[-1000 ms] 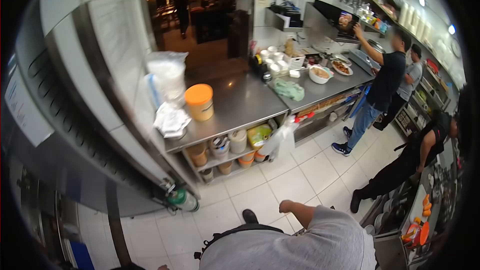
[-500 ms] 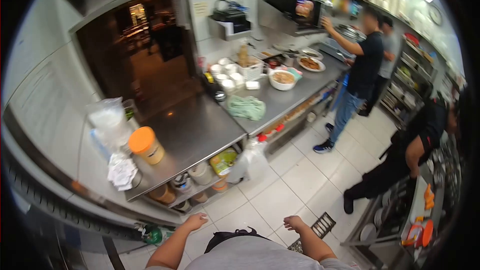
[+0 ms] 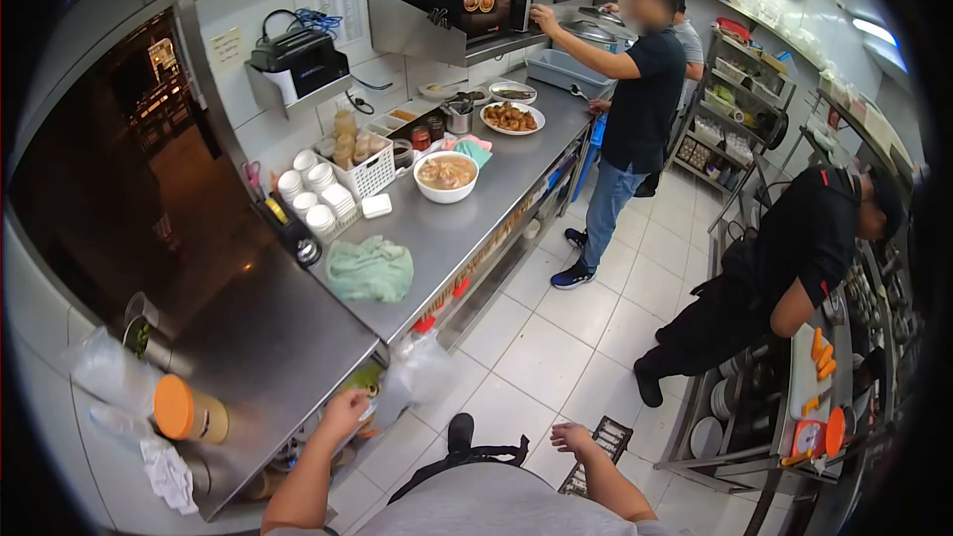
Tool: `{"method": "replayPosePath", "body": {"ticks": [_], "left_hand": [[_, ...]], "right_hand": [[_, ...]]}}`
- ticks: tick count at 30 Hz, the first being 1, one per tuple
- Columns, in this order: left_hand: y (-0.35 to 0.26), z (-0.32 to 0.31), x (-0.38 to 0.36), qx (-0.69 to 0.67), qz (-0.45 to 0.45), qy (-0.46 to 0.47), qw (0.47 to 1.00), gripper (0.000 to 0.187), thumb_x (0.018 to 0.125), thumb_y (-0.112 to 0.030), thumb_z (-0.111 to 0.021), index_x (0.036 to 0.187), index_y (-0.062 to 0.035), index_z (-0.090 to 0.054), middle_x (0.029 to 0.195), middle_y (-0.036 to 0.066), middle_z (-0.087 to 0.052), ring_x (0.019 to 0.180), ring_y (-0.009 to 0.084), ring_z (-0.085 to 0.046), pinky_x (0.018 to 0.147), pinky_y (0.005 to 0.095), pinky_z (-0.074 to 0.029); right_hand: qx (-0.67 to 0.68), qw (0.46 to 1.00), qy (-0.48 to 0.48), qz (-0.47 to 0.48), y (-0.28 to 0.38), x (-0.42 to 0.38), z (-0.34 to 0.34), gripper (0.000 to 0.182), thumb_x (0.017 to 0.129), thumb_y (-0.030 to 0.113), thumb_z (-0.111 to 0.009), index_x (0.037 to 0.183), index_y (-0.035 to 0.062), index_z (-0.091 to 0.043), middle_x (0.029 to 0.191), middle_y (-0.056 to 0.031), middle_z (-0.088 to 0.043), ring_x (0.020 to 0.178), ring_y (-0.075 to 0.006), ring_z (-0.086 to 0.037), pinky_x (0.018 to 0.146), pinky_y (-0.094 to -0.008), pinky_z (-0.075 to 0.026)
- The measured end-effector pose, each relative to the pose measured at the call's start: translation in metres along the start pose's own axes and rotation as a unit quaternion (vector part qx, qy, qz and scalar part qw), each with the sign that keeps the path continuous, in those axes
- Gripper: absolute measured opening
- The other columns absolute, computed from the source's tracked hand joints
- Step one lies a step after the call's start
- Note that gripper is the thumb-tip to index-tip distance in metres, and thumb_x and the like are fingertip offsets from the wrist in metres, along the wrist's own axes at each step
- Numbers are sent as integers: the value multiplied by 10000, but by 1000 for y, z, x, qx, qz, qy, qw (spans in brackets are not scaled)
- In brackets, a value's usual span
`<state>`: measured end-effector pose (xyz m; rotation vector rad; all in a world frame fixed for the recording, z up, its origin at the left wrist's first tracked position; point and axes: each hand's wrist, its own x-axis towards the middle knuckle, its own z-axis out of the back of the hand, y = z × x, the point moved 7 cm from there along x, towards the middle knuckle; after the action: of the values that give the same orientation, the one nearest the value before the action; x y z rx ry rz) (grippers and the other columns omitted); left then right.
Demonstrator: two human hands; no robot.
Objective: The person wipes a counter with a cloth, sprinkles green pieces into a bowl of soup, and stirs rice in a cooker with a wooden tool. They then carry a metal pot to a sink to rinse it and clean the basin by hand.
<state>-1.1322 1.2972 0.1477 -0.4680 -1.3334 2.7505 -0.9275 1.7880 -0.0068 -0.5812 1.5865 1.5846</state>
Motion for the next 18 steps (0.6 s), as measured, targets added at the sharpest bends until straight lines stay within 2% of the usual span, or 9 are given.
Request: {"method": "replayPosePath", "body": {"ticks": [3, 6, 8, 10, 11, 12, 13, 16, 18], "left_hand": [[-45, 10, 109, -63, -68, -75, 993, 256, 859, -170, -624, 1088, -57, -642, 904, 105, -687, 813, 176, -650, 751, 297, -498], [-117, 14, 180, -102, -119, -104, 982, 224, 866, -160, -612, 1061, -53, -646, 888, 101, -686, 794, 166, -645, 720, 295, -501], [-168, 0, 204, -107, -138, -111, 978, 221, 875, -162, -608, 1064, -54, -645, 888, 99, -685, 794, 162, -643, 713, 292, -501], [-194, -29, 216, -168, -142, -83, 972, 236, 882, -161, -602, 1092, -59, -636, 904, 98, -685, 807, 157, -640, 720, 288, -500], [-201, -44, 211, -221, -130, -59, 965, 244, 884, -157, -600, 1106, -62, -630, 918, 97, -684, 814, 154, -638, 725, 285, -500], [-209, -53, 198, -197, -144, -32, 969, 250, 881, -158, -603, 1112, -66, -626, 927, 98, -683, 821, 157, -640, 730, 287, -501], [-213, -59, 186, -176, -153, -13, 972, 257, 877, -158, -606, 1118, -70, -622, 936, 99, -681, 828, 161, -642, 734, 289, -502], [-171, -39, 132, -82, -108, -78, 988, 278, 881, -170, -619, 1141, -70, -618, 964, 71, -673, 852, 137, -624, 782, 277, -496], [-111, 2, 90, -106, 6, -175, 979, 290, 870, -181, -629, 1141, -78, -620, 978, 83, -668, 857, 159, -632, 784, 288, -500]], "right_hand": [[44, 997, 7, -70, -60, 75, 47, 209, 852, 193, -598, 992, 43, -637, 823, -75, -647, 712, -197, -623, 614, -342, -499], [-20, 992, -29, -122, -30, 42, 55, 227, 852, 206, -604, 1000, 37, -633, 808, -85, -652, 660, -222, -624, 612, -355, -504], [18, 993, -41, -106, -21, 40, 64, 256, 873, 252, -587, 1002, 36, -633, 834, -117, -660, 706, -256, -643, 640, -394, -513], [-64, 994, -3, -84, -14, 67, 73, 279, 880, 262, -576, 1035, 36, -627, 873, -129, -664, 760, -264, -645, 667, -402, -515], [-286, 954, 87, 18, -29, 110, 74, 303, 886, 272, -565, 1068, 36, -620, 911, -140, -667, 814, -273, -648, 694, -410, -517], [-505, 834, 159, 158, -38, 144, 71, 328, 893, 282, -554, 1101, 36, -613, 949, -152, -670, 868, -281, -651, 721, -418, -519], [-624, 692, 208, 296, -68, 179, 69, 353, 900, 292, -543, 1135, 37, -607, 988, -163, -674, 922, -289, -653, 748, -426, -521], [-596, 741, 269, 151, 32, 204, 60, 289, 884, 253, -553, 1094, 60, -600, 936, -135, -656, 820, -271, -640, 678, -405, -523], [-407, 879, 241, -56, 107, 229, 43, 248, 874, 227, -560, 1067, 76, -596, 901, -117, -645, 753, -259, -631, 632, -391, -525]]}}
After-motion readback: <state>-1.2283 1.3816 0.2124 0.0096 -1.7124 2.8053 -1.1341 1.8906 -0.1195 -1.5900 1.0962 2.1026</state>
